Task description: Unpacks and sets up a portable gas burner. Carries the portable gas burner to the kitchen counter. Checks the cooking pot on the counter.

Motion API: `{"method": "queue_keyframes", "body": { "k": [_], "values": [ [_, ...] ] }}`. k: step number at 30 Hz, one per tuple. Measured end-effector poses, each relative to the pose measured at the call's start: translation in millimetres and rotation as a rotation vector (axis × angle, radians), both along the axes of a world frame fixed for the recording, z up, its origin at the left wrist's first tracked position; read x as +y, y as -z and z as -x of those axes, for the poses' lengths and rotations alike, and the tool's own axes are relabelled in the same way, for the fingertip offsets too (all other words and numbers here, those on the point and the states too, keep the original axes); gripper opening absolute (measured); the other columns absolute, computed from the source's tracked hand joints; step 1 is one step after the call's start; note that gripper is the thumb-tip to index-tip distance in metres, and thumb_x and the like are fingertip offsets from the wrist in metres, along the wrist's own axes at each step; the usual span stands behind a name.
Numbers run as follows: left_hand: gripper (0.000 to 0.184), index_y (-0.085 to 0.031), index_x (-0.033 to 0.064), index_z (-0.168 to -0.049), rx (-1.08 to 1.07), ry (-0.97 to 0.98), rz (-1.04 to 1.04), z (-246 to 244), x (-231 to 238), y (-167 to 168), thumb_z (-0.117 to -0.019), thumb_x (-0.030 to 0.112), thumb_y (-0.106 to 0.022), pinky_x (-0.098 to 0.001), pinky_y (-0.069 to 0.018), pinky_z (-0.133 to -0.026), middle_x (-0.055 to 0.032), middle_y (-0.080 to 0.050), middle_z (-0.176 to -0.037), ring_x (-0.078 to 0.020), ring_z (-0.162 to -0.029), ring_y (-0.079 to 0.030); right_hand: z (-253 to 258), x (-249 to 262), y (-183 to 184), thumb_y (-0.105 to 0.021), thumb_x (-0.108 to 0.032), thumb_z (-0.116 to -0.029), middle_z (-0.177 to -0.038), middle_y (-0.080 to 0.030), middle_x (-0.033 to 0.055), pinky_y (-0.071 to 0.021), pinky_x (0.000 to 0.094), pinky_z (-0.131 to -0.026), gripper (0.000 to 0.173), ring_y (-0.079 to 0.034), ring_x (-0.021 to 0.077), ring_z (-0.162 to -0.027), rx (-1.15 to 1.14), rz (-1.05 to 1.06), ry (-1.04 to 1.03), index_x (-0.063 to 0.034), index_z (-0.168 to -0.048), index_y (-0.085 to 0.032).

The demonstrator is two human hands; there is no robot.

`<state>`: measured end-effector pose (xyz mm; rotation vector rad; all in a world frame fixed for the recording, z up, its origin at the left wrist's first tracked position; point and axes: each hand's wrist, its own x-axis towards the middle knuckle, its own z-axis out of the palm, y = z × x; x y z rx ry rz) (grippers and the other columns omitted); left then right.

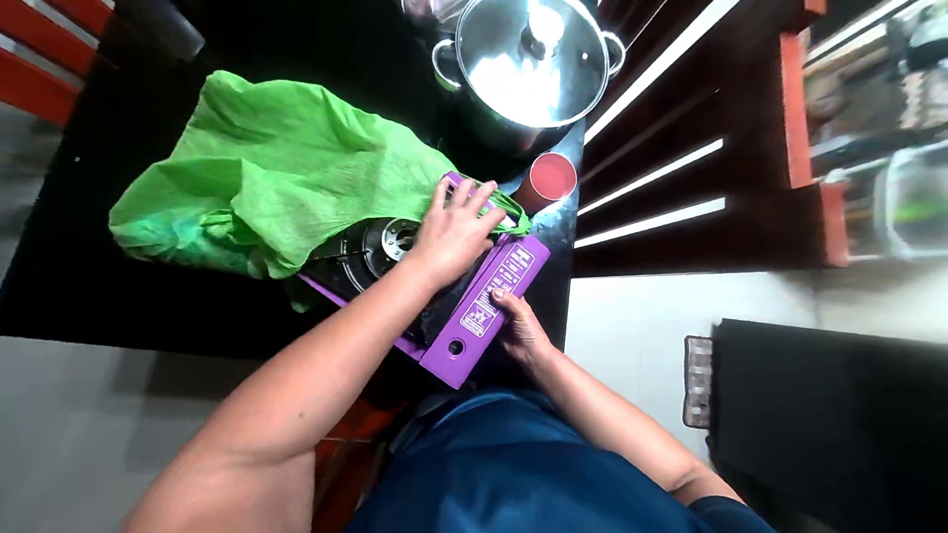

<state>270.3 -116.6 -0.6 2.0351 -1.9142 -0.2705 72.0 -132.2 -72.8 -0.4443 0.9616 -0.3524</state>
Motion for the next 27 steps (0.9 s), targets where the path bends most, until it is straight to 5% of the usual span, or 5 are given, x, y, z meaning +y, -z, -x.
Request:
{"method": "queue_keyframes", "body": {
  "k": [2,6,12,22,27],
  "values": [
    [0.017,-0.075,0.0070,-0.107,0.046,0.019,-0.016,-7,-24,-2,-0.0957,0.019,-0.070,-0.0653,-0.0381,-0.106,-0.0177,-0.065,-0.129,-0.0419,-0.125,-0.056,-1,0,-1,-0.058,-0.006,-0.0978,-0.103,-0.068,0.0192,-0.0634,0.0425,-0.080,0.048,-0.073,0.0262,-0.088,0.003,0.010,0.006,-0.0015,-0.139,-0.035],
    [0.023,-0.067,0.0024,-0.117,0.367,-0.152,-0.103,-38,-50,-37,-0.1048,0.017,-0.054,-0.0662,-0.0507,-0.084,-0.0225,-0.070,-0.104,-0.0420,-0.099,-0.068,-2,2,-3,-0.060,-0.006,-0.0959,-0.102,-0.068,0.0175,-0.0633,0.0408,-0.080,0.048,-0.073,0.0244,-0.088,0.009,0.030,0.014,-0.0008,-0.138,-0.037],
    [0.012,-0.060,0.0026,-0.109,0.827,-0.245,-0.042,-70,-66,-44,-0.1062,0.012,-0.052,-0.0205,-0.0397,-0.051,-0.0007,-0.062,-0.072,-0.0040,-0.052,-0.048,-2,2,-1,-0.063,-0.006,-0.0941,-0.103,-0.067,0.0188,-0.0631,0.0414,-0.079,0.054,-0.072,0.0255,-0.089,0.017,0.017,0.026,-0.0013,-0.140,-0.034],
    [0.023,-0.065,0.0023,-0.113,0.781,-0.101,-0.410,-60,-82,-49,-0.1061,0.022,-0.057,-0.0290,-0.0566,-0.066,-0.0083,-0.070,-0.091,-0.0116,-0.066,-0.065,-1,2,0,-0.063,-0.006,-0.0934,-0.103,-0.068,0.0193,-0.0633,0.0420,-0.080,0.051,-0.073,0.0263,-0.089,0.015,0.018,0.009,-0.0007,-0.137,-0.037],
    [0.030,-0.054,0.0040,-0.131,1.250,-0.388,-0.177,-78,-110,-39,-0.1094,0.023,-0.044,-0.0297,-0.0588,-0.072,-0.0087,-0.074,-0.105,-0.0150,-0.081,-0.072,-1,4,0,-0.064,-0.007,-0.0935,-0.103,-0.068,0.0188,-0.0636,0.0409,-0.080,0.052,-0.073,0.0248,-0.089,0.025,0.047,0.005,0.0000,-0.138,-0.037]
  ]
}}
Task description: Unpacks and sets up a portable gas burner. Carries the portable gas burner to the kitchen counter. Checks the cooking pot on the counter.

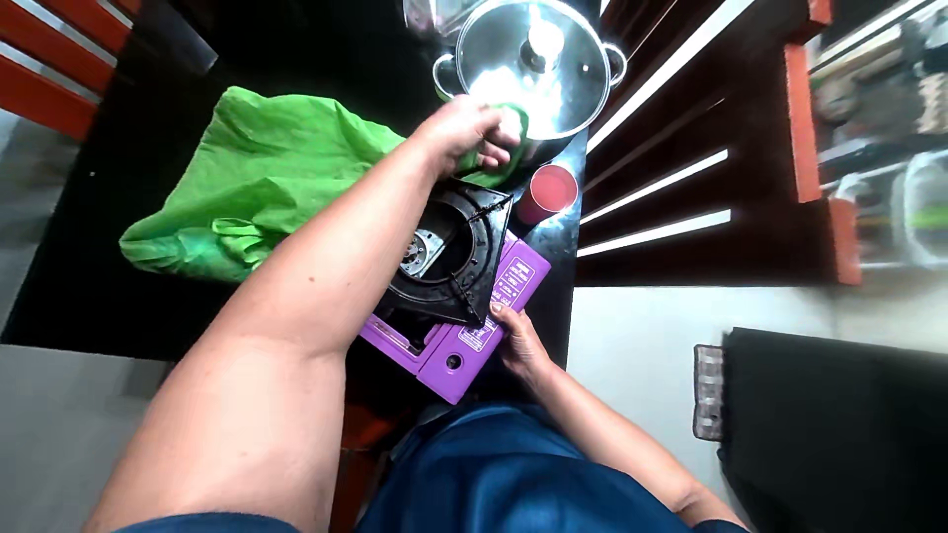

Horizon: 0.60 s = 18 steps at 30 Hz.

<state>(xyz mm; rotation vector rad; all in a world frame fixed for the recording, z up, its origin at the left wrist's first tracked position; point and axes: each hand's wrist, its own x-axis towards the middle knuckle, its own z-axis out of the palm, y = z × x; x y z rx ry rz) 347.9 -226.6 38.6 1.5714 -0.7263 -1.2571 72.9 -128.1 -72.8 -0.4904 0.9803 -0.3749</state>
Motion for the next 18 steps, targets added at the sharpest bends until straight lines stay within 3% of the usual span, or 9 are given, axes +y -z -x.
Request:
{"method": "queue_keyframes", "body": {
  "k": [4,9,11,12,15,17,18],
  "values": [
    [0.035,-0.047,0.0062,-0.140,0.114,-0.444,0.109,-40,0,7,-0.1094,0.022,-0.043,-0.0357,-0.0585,-0.084,-0.0105,-0.063,-0.125,-0.0199,-0.101,-0.068,2,1,0,-0.064,-0.008,-0.0934,-0.102,-0.068,0.0186,-0.0634,0.0406,-0.080,0.051,-0.073,0.0251,-0.089,0.004,-0.009,0.003,-0.0003,-0.137,-0.038],
    [0.034,-0.046,0.0077,-0.137,-0.047,-0.942,0.176,-146,62,23,-0.1079,0.026,-0.046,-0.0358,-0.0599,-0.078,-0.0076,-0.062,-0.113,-0.0180,-0.093,-0.067,3,3,-2,-0.063,-0.007,-0.0931,-0.104,-0.068,0.0188,-0.0634,0.0414,-0.080,0.053,-0.072,0.0249,-0.090,0.016,-0.006,-0.001,-0.0002,-0.138,-0.037],
    [0.042,-0.045,0.0076,-0.145,-0.127,-1.204,0.017,-163,107,-2,-0.1073,0.026,-0.047,-0.0406,-0.0546,-0.092,-0.0112,-0.058,-0.131,-0.0209,-0.113,-0.061,3,2,-2,-0.063,-0.007,-0.0934,-0.105,-0.068,0.0183,-0.0631,0.0411,-0.081,0.053,-0.072,0.0246,-0.090,0.022,-0.001,-0.008,-0.0006,-0.139,-0.037],
    [0.050,-0.038,0.0080,-0.152,-0.144,-1.286,-0.050,-168,130,-11,-0.1070,0.026,-0.049,-0.0429,-0.0514,-0.100,-0.0130,-0.051,-0.144,-0.0230,-0.126,-0.055,3,1,-2,-0.062,-0.007,-0.0937,-0.105,-0.068,0.0180,-0.0631,0.0408,-0.081,0.052,-0.072,0.0243,-0.091,0.025,0.002,-0.010,-0.0005,-0.139,-0.037],
    [0.074,-0.019,0.0117,-0.161,-0.354,-1.275,-0.199,-171,188,-6,-0.1000,0.030,-0.056,-0.0437,-0.0467,-0.106,-0.0130,-0.038,-0.158,-0.0221,-0.138,-0.047,4,1,0,-0.061,-0.008,-0.0949,-0.105,-0.068,0.0176,-0.0631,0.0406,-0.080,0.051,-0.072,0.0240,-0.091,0.034,0.003,-0.020,-0.0005,-0.139,-0.037],
    [0.066,-0.025,0.0048,-0.157,-0.539,-1.048,-0.120,-141,212,-7,-0.1021,0.028,-0.053,-0.0397,-0.0480,-0.104,-0.0171,-0.041,-0.154,-0.0213,-0.132,-0.051,4,-1,0,-0.061,-0.009,-0.0957,-0.105,-0.069,0.0181,-0.0634,0.0412,-0.081,0.049,-0.073,0.0244,-0.091,0.030,0.008,-0.036,-0.0006,-0.138,-0.038],
    [0.056,-0.034,-0.0016,-0.151,-0.643,-0.901,-0.059,-114,219,-12,-0.1035,0.024,-0.050,-0.0355,-0.0509,-0.100,-0.0194,-0.048,-0.145,-0.0190,-0.121,-0.057,3,-2,0,-0.060,-0.009,-0.0952,-0.105,-0.069,0.0178,-0.0637,0.0413,-0.080,0.049,-0.073,0.0241,-0.090,0.031,0.013,-0.044,-0.0006,-0.137,-0.038]
  ]
}}
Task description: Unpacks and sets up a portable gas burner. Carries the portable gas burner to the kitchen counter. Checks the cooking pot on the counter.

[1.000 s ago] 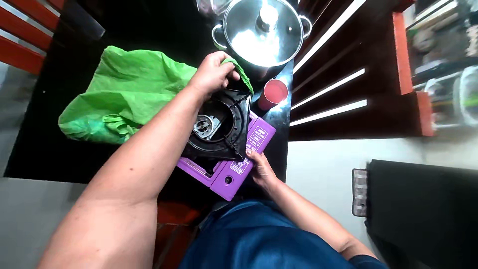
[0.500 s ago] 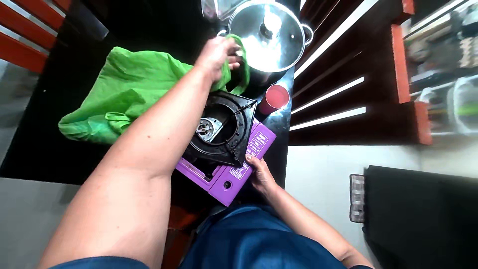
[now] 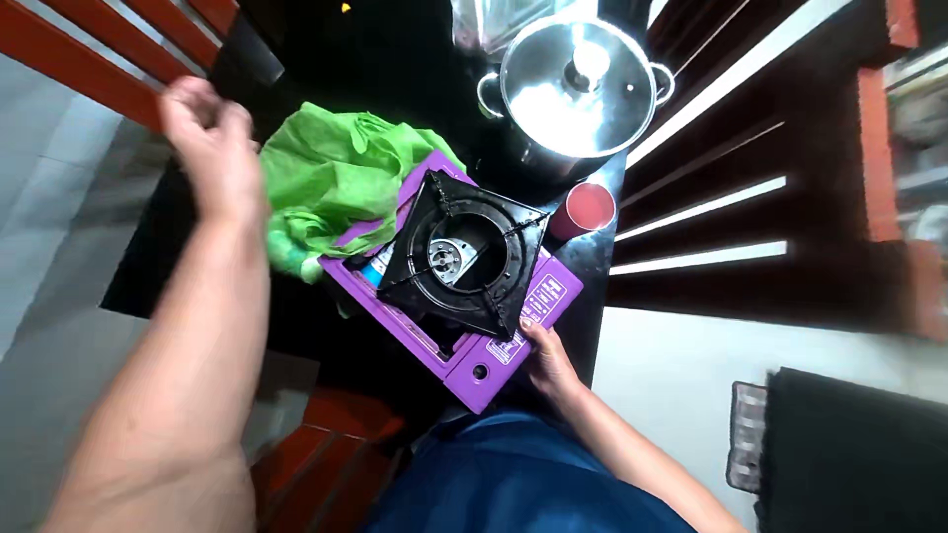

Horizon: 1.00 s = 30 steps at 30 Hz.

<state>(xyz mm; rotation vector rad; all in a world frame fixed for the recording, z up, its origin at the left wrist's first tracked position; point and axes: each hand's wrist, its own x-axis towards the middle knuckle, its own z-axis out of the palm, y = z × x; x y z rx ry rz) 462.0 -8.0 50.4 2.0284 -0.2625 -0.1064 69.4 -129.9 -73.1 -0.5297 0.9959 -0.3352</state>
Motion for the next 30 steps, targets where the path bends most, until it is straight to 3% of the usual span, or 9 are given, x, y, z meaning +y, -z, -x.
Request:
{"method": "queue_keyframes", "body": {
  "k": [3,5,11,15,18,21,24,27,30],
  "values": [
    [0.032,-0.061,-0.0094,-0.122,-0.169,0.391,-0.050,86,14,3,-0.1039,0.015,-0.051,-0.0350,-0.0557,-0.089,-0.0207,-0.066,-0.117,-0.0166,-0.097,-0.066,2,-1,0,-0.057,-0.009,-0.0964,-0.104,-0.069,0.0168,-0.0636,0.0413,-0.081,0.044,-0.073,0.0233,-0.090,-0.008,0.001,-0.016,-0.0008,-0.135,-0.040],
    [0.026,-0.070,-0.0031,-0.109,-0.234,0.485,-0.125,115,24,26,-0.1012,0.016,-0.055,-0.0379,-0.0554,-0.091,-0.0177,-0.069,-0.115,-0.0203,-0.103,-0.067,3,-1,0,-0.056,-0.010,-0.0977,-0.102,-0.070,0.0164,-0.0636,0.0415,-0.081,0.038,-0.073,0.0234,-0.090,-0.026,0.003,-0.022,-0.0003,-0.132,-0.043],
    [0.045,-0.063,0.0074,-0.137,-0.167,0.550,-0.484,89,43,77,-0.0984,0.031,-0.068,-0.0676,-0.0372,-0.108,-0.0241,-0.051,-0.147,-0.0490,-0.136,-0.045,15,1,0,-0.059,-0.014,-0.0940,-0.099,-0.071,0.0142,-0.0639,0.0399,-0.079,0.036,-0.073,0.0212,-0.088,-0.043,0.034,-0.028,-0.0014,-0.126,-0.048],
    [0.035,-0.068,-0.0025,-0.119,-0.115,0.641,-0.377,62,36,76,-0.0946,0.023,-0.074,-0.0603,-0.0458,-0.101,-0.0240,-0.067,-0.118,-0.0424,-0.114,-0.062,20,2,0,-0.064,-0.015,-0.0908,-0.098,-0.072,0.0127,-0.0641,0.0398,-0.078,0.037,-0.074,0.0205,-0.088,-0.069,0.034,-0.015,-0.0027,-0.123,-0.050],
    [0.021,-0.066,-0.0076,-0.110,-0.001,0.516,-0.296,37,29,56,-0.1011,0.011,-0.061,-0.0531,-0.0523,-0.091,-0.0234,-0.069,-0.105,-0.0329,-0.097,-0.067,21,5,-1,-0.066,-0.015,-0.0887,-0.097,-0.072,0.0132,-0.0644,0.0405,-0.077,0.039,-0.074,0.0206,-0.087,-0.068,0.022,0.012,-0.0030,-0.122,-0.051],
    [0.039,-0.049,-0.0115,-0.134,0.198,0.000,-0.092,6,26,52,-0.1043,0.014,-0.049,-0.0402,-0.0538,-0.085,-0.0250,-0.060,-0.119,-0.0237,-0.093,-0.064,24,8,-2,-0.061,-0.014,-0.0932,-0.099,-0.071,0.0133,-0.0643,0.0403,-0.077,0.035,-0.074,0.0206,-0.088,-0.055,0.026,0.016,-0.0029,-0.124,-0.048],
    [0.059,-0.034,-0.0001,-0.151,0.165,-0.252,0.094,-8,26,49,-0.0989,0.014,-0.058,-0.0376,-0.0535,-0.097,-0.0229,-0.042,-0.149,-0.0255,-0.123,-0.058,27,10,-4,-0.056,-0.013,-0.0961,-0.097,-0.072,0.0130,-0.0644,0.0403,-0.075,0.028,-0.074,0.0207,-0.086,-0.038,0.014,0.037,-0.0032,-0.122,-0.050],
    [0.045,-0.050,-0.0107,-0.135,-0.049,0.101,-0.143,35,15,26,-0.0998,0.016,-0.058,-0.0487,-0.0472,-0.103,-0.0350,-0.047,-0.140,-0.0400,-0.123,-0.055,28,9,-6,-0.056,-0.013,-0.0960,-0.096,-0.072,0.0132,-0.0646,0.0404,-0.075,0.028,-0.074,0.0210,-0.086,-0.045,-0.009,0.041,-0.0033,-0.121,-0.051],
    [0.034,-0.066,-0.0048,-0.119,0.060,0.533,-0.332,67,-2,43,-0.1037,0.024,-0.059,-0.0548,-0.0520,-0.096,-0.0239,-0.068,-0.114,-0.0349,-0.106,-0.067,29,7,-3,-0.054,-0.013,-0.0972,-0.099,-0.071,0.0137,-0.0643,0.0409,-0.076,0.029,-0.074,0.0213,-0.088,-0.048,-0.021,0.024,-0.0035,-0.124,-0.049]
  ]
}}
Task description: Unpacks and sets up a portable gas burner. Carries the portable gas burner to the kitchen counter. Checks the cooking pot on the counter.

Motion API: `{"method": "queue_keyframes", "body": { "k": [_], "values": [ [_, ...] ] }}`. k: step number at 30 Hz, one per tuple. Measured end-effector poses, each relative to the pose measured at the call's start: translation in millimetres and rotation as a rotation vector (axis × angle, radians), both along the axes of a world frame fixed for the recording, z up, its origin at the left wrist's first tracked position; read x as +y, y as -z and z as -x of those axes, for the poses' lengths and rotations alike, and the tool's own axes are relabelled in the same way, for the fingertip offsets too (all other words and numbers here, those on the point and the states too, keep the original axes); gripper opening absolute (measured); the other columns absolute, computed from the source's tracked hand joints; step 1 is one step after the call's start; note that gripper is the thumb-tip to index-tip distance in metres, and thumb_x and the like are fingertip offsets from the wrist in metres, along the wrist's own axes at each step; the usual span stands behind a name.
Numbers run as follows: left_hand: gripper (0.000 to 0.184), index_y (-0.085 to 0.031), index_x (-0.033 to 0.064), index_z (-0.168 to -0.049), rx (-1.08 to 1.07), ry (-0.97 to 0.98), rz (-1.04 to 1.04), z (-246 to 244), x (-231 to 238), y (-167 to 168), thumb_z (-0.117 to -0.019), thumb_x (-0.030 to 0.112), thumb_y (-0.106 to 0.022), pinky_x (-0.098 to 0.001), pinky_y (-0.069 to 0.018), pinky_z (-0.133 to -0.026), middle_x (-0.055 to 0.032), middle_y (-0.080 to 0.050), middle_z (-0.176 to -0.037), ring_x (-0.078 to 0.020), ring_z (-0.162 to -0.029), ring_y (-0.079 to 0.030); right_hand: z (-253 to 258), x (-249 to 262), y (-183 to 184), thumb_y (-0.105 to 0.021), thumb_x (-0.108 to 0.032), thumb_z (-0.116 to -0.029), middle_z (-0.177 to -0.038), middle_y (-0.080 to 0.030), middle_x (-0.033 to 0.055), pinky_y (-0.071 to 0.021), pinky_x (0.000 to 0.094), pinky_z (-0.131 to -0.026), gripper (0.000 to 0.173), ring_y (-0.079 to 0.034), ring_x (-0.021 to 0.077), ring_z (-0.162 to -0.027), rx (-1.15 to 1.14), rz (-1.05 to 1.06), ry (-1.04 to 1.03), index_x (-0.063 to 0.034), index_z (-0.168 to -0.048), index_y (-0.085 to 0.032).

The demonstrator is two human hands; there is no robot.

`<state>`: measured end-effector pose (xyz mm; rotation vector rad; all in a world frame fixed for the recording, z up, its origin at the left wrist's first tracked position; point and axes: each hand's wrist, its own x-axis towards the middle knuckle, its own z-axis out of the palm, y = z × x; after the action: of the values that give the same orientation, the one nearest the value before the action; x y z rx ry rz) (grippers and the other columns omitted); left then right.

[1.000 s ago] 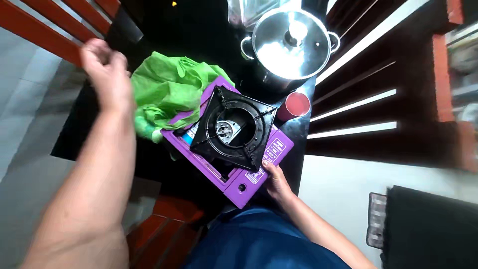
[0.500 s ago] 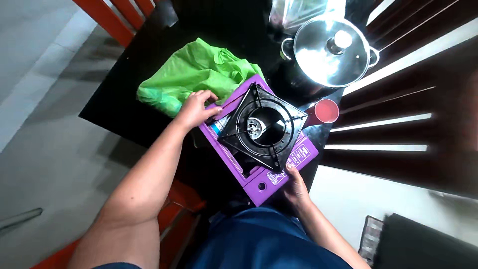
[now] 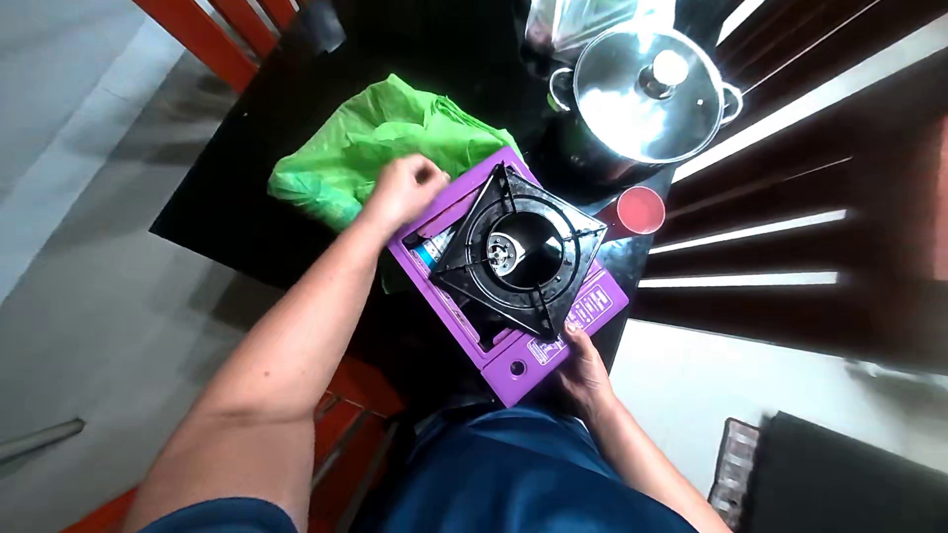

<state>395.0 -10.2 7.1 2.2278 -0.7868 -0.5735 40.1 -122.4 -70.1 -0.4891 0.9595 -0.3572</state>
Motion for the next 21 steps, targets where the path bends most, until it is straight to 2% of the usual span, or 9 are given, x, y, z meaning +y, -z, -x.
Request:
{"method": "queue_keyframes", "body": {
  "k": [1,3,5,8,12,13,17,19,21],
  "values": [
    [0.039,-0.065,-0.0029,-0.122,0.072,0.065,-0.089,2,-4,11,-0.1041,0.031,-0.060,-0.0569,-0.0504,-0.098,-0.0228,-0.069,-0.115,-0.0355,-0.108,-0.067,0,-1,0,-0.054,-0.013,-0.0983,-0.100,-0.071,0.0139,-0.0641,0.0412,-0.077,0.029,-0.074,0.0217,-0.089,-0.003,-0.004,-0.006,-0.0037,-0.125,-0.049],
    [0.053,-0.061,-0.0020,-0.129,0.199,0.117,-0.216,-2,-11,24,-0.1032,0.044,-0.059,-0.0618,-0.0455,-0.102,-0.0259,-0.066,-0.120,-0.0397,-0.114,-0.064,-1,-3,-2,-0.054,-0.014,-0.0992,-0.101,-0.071,0.0149,-0.0638,0.0426,-0.078,0.029,-0.073,0.0230,-0.090,-0.019,-0.014,-0.011,-0.0038,-0.126,-0.049],
    [0.061,-0.059,-0.0009,-0.132,0.300,0.170,-0.289,-7,-16,29,-0.1017,0.052,-0.057,-0.0608,-0.0468,-0.100,-0.0257,-0.066,-0.119,-0.0382,-0.112,-0.064,-1,-3,-2,-0.052,-0.015,-0.1015,-0.103,-0.070,0.0148,-0.0635,0.0430,-0.080,0.028,-0.073,0.0231,-0.091,-0.024,-0.019,-0.014,-0.0045,-0.127,-0.048],
    [0.059,-0.058,-0.0010,-0.131,0.353,0.234,-0.306,-8,-19,25,-0.1010,0.050,-0.060,-0.0557,-0.0505,-0.096,-0.0232,-0.067,-0.113,-0.0332,-0.104,-0.067,1,-3,-8,-0.051,-0.017,-0.1018,-0.102,-0.071,0.0150,-0.0637,0.0430,-0.079,0.026,-0.073,0.0231,-0.091,-0.006,-0.010,-0.017,-0.0037,-0.125,-0.051],
    [0.052,-0.061,-0.0011,-0.124,0.302,0.228,-0.230,8,-18,-7,-0.1005,0.045,-0.063,-0.0521,-0.0545,-0.087,-0.0192,-0.069,-0.102,-0.0283,-0.091,-0.068,14,-11,-27,-0.071,-0.021,-0.0874,-0.099,-0.073,0.0140,-0.0644,0.0416,-0.079,0.038,-0.074,0.0213,-0.089,-0.033,0.035,-0.020,-0.0027,-0.118,-0.057],
    [0.051,-0.060,-0.0007,-0.124,0.295,0.214,-0.212,13,-17,-17,-0.1004,0.045,-0.063,-0.0516,-0.0547,-0.086,-0.0187,-0.069,-0.101,-0.0275,-0.090,-0.068,15,-14,-34,-0.072,-0.020,-0.0860,-0.097,-0.073,0.0133,-0.0647,0.0406,-0.077,0.038,-0.074,0.0204,-0.087,-0.037,0.058,-0.019,-0.0026,-0.116,-0.057],
    [0.047,-0.060,0.0028,-0.124,0.313,0.111,-0.162,28,-5,-45,-0.1011,0.044,-0.062,-0.0444,-0.0562,-0.081,-0.0138,-0.068,-0.098,-0.0208,-0.084,-0.067,13,-31,-60,-0.058,-0.014,-0.0944,-0.094,-0.073,0.0114,-0.0647,0.0384,-0.075,0.028,-0.074,0.0183,-0.084,-0.017,0.134,-0.063,-0.0023,-0.119,-0.053],
    [0.049,-0.058,0.0030,-0.126,0.306,0.058,-0.189,41,4,-49,-0.1018,0.046,-0.060,-0.0476,-0.0562,-0.079,-0.0156,-0.068,-0.098,-0.0238,-0.084,-0.067,17,-40,-61,-0.056,-0.015,-0.0960,-0.095,-0.073,0.0112,-0.0647,0.0384,-0.076,0.029,-0.074,0.0186,-0.084,-0.007,0.151,-0.108,-0.0026,-0.122,-0.051],
    [0.053,-0.056,0.0012,-0.130,0.313,0.011,-0.201,59,16,-44,-0.1021,0.046,-0.060,-0.0565,-0.0543,-0.085,-0.0207,-0.067,-0.103,-0.0317,-0.091,-0.067,27,-50,-54,-0.062,-0.019,-0.0934,-0.097,-0.072,0.0119,-0.0647,0.0395,-0.077,0.038,-0.074,0.0197,-0.086,-0.006,0.163,-0.149,-0.0024,-0.125,-0.049]
  ]
}}
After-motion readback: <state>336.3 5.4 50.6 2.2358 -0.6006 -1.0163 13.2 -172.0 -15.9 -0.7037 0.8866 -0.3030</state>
